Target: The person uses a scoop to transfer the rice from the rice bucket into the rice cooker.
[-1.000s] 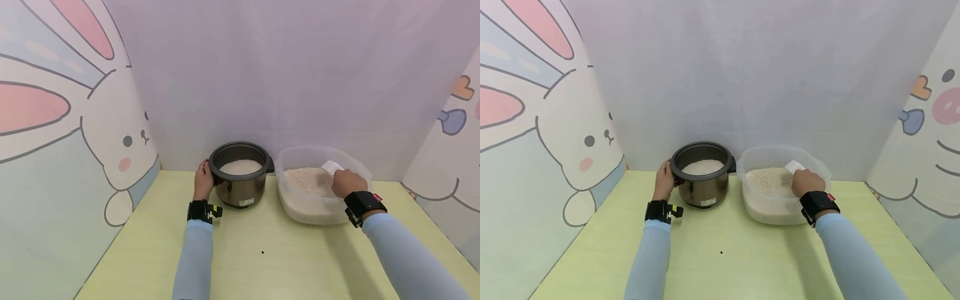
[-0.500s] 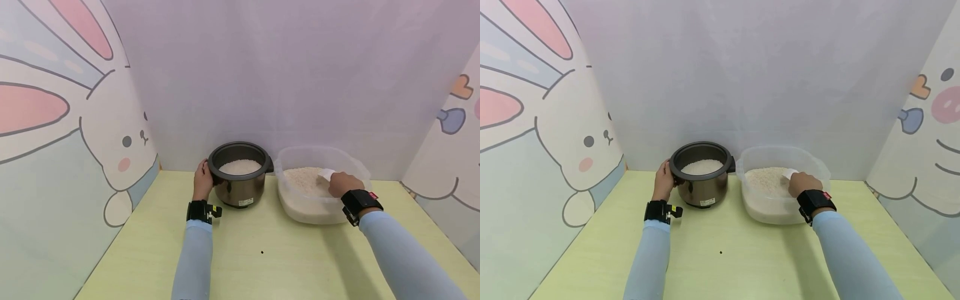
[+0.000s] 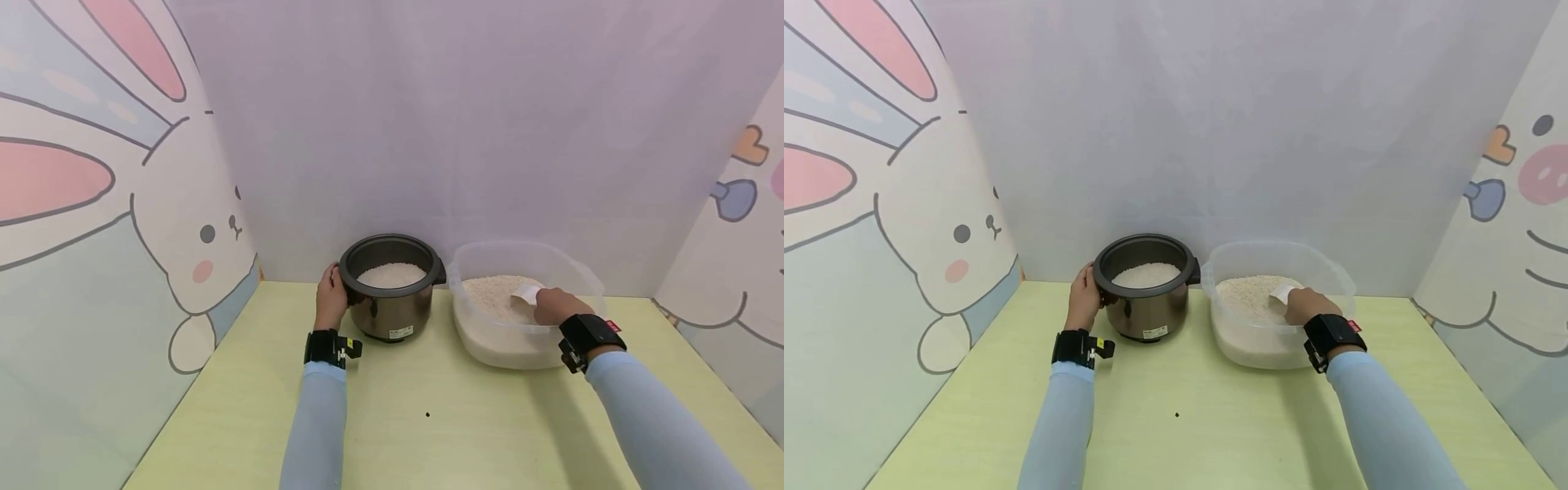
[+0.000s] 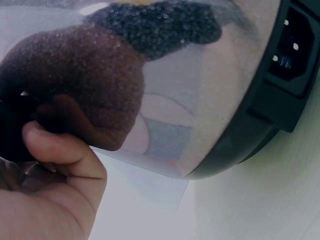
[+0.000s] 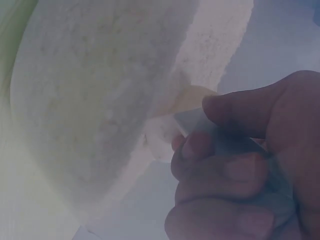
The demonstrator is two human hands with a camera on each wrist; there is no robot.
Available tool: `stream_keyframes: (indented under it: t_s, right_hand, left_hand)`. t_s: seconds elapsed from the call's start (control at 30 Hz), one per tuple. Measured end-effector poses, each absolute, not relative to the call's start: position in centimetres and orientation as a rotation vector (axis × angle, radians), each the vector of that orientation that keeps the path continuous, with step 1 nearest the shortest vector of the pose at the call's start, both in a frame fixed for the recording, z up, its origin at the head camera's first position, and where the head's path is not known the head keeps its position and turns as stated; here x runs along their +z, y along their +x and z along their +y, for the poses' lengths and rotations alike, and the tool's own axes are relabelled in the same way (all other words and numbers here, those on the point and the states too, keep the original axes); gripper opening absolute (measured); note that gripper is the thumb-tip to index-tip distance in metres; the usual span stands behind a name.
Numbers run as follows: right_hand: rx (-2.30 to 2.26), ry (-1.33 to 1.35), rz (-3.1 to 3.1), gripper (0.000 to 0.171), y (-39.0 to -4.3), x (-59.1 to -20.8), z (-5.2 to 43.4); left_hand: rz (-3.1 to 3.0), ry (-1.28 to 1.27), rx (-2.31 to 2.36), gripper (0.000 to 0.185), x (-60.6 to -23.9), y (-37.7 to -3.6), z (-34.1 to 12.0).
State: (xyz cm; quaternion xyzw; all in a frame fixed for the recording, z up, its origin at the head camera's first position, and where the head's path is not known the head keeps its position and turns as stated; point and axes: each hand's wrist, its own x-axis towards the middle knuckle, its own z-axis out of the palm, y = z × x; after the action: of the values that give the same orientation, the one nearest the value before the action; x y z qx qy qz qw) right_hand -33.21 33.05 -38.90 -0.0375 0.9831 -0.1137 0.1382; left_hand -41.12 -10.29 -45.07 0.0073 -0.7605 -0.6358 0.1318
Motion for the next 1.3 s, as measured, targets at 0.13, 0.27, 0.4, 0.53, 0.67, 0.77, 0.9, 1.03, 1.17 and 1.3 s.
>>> stream_keyframes:
  t_s: [0.13,0.27,0.4,0.53,0.67,0.77,0.9,1.03,1.17,1.3]
  right_hand:
    - [-0.324,-0.104,2.844,0.018,-33.19,-38.84,33.04]
    - [-0.315,-0.192,2.859,0.019,-33.25,-38.77,33.01]
    - [-0.337,-0.345,2.871,0.032,-33.48,-38.89,32.99]
    - [-0.419,-0.396,2.845,0.042,-33.64,-39.13,33.09]
    - [-0.462,-0.423,2.829,0.045,-33.71,-39.22,33.26]
    - [-0.48,-0.439,2.817,0.045,-33.71,-39.09,33.28]
    - [-0.513,-0.463,2.776,0.04,-33.75,-38.95,33.22]
    - [-0.544,-0.499,2.745,0.036,-33.95,-38.96,33.3]
    - [-0.578,-0.538,2.722,0.035,-34.03,-38.91,33.41]
    - [-0.597,-0.556,2.695,0.037,-34.0,-38.87,33.5]
  left_hand:
    - [-2.21,0.026,-1.849,0.05,-45.13,-41.11,-10.33]
    - [-2.211,0.032,-1.855,0.05,-45.07,-41.04,-10.25]
    - [-2.217,0.023,-1.85,0.051,-45.06,-41.11,-10.23]
    - [-2.221,0.021,-1.841,0.051,-45.17,-41.26,-10.24]
    - [-2.216,0.023,-1.846,0.05,-45.2,-41.33,-10.23]
    - [-2.214,0.025,-1.85,0.05,-45.17,-41.41,-10.24]
    - [-2.218,0.03,-1.857,0.051,-45.08,-41.41,-10.29]
    - [-2.217,0.03,-1.858,0.051,-45.04,-41.35,-10.28]
    - [-2.21,0.029,-1.86,0.05,-45.03,-41.33,-10.26]
    - [-2.209,0.025,-1.861,0.05,-45.0,-41.31,-10.26]
